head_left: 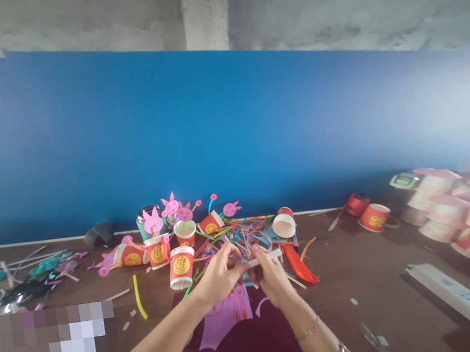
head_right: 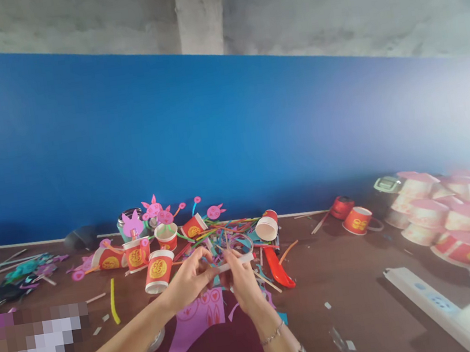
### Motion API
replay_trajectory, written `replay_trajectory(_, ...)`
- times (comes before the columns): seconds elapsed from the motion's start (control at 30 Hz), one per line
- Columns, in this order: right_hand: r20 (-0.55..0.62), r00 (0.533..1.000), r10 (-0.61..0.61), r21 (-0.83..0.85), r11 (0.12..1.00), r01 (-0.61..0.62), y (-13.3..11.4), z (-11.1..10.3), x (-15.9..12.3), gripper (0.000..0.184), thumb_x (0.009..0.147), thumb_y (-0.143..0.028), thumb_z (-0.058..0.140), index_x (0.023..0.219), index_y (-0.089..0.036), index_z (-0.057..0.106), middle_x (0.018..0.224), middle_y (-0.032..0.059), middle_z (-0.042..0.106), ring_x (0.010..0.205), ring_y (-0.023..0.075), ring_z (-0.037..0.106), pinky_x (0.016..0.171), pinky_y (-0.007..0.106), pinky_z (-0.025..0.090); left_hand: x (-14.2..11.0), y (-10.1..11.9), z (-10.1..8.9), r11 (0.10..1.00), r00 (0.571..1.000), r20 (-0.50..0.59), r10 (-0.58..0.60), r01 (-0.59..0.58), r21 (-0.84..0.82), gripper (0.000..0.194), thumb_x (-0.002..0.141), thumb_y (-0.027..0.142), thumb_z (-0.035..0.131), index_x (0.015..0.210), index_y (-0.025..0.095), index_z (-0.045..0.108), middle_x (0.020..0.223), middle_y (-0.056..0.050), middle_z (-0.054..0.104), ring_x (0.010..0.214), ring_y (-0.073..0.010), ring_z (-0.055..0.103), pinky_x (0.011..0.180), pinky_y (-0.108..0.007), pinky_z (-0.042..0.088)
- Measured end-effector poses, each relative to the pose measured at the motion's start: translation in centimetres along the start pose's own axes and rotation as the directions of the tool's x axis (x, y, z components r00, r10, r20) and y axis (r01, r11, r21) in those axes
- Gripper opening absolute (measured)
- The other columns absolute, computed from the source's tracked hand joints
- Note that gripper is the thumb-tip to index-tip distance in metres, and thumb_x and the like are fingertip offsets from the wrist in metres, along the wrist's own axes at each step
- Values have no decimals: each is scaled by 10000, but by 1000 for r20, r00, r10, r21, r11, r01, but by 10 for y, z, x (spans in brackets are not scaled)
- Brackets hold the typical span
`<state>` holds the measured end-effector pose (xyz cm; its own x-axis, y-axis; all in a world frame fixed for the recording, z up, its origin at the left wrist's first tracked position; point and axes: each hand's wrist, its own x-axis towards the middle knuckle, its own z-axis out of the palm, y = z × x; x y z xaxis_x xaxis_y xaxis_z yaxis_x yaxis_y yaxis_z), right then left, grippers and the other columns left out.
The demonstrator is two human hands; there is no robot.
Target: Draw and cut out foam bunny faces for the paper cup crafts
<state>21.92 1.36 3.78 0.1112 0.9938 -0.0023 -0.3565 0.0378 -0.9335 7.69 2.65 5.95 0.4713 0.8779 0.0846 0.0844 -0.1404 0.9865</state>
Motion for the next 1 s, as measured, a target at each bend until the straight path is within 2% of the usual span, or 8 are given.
replay_trajectory(0.13,-14,998,-56,-448,893,43,-19,-41,14,413,828,-538,494,685,-179,641,480,36,610,428,163,524,412,253,333,-1,-8,-24,908,982,-162,101,-25,417,154,883,366,468,924,219,449,593,42,585,456,-137,534,459,-237,360)
replay_trajectory(0.23,58,992,-115,-832,544,111,-23,-69,22,189,768,-256,559,617,-186,649,554,31,656,546,187,597,534,266,388,-7,-10,-38,511,973,-218,79,148,847,134,925,274,382,987,209,481,766,-24,669,697,-199,661,607,-276,439)
replay_trajectory(0.3,138,989,-52,-933,328,147,-18,-76,21,189,677,-81,535,666,-197,684,651,26,690,667,194,634,630,266,407,-10,-13,-41,359,972,-233,24,209,910,189,924,228,356,1035,179,500,785,-73,681,733,-250,678,623,-319,459)
replay_trajectory(0.5,233,972,3,-972,17,233,-4,-57,7,399,580,64,460,816,-174,676,1010,109,655,1003,244,580,794,280,390,-14,-24,-34,201,964,-244,-103,261,944,378,798,-40,293,1046,72,554,886,-203,668,811,-318,682,651,-402,497)
replay_trajectory(0.63,279,959,52,-953,-112,283,-8,-45,6,448,569,82,432,885,-154,644,1017,116,627,1015,248,548,808,283,376,-18,-22,-30,204,976,-184,-117,205,957,367,806,-16,311,1046,70,576,1054,-241,610,822,-311,673,656,-418,507)
replay_trajectory(0.8,282,957,67,-953,-97,287,-12,-46,7,504,585,86,430,972,-177,618,1001,92,652,995,231,565,806,272,365,-31,-22,-26,362,992,77,-102,-35,932,325,748,270,655,1053,165,609,1123,-140,625,1082,-285,574,914,-362,444)
replay_trajectory(0.9,286,955,77,-954,-70,291,-14,-52,8,522,602,83,427,996,-192,630,1024,87,661,995,226,581,807,271,369,-34,-28,-26,451,992,83,-100,-29,892,491,622,298,762,1065,156,602,1140,-157,614,1102,-315,543,935,-387,417)
replay_trajectory(1.0,275,958,84,-961,19,275,-18,-65,9,542,584,85,415,960,-212,670,1012,69,676,952,208,609,805,269,385,-31,-37,-30,509,995,41,-86,9,861,433,598,253,747,1000,176,608,1081,-128,626,1047,-316,559,902,-401,418)
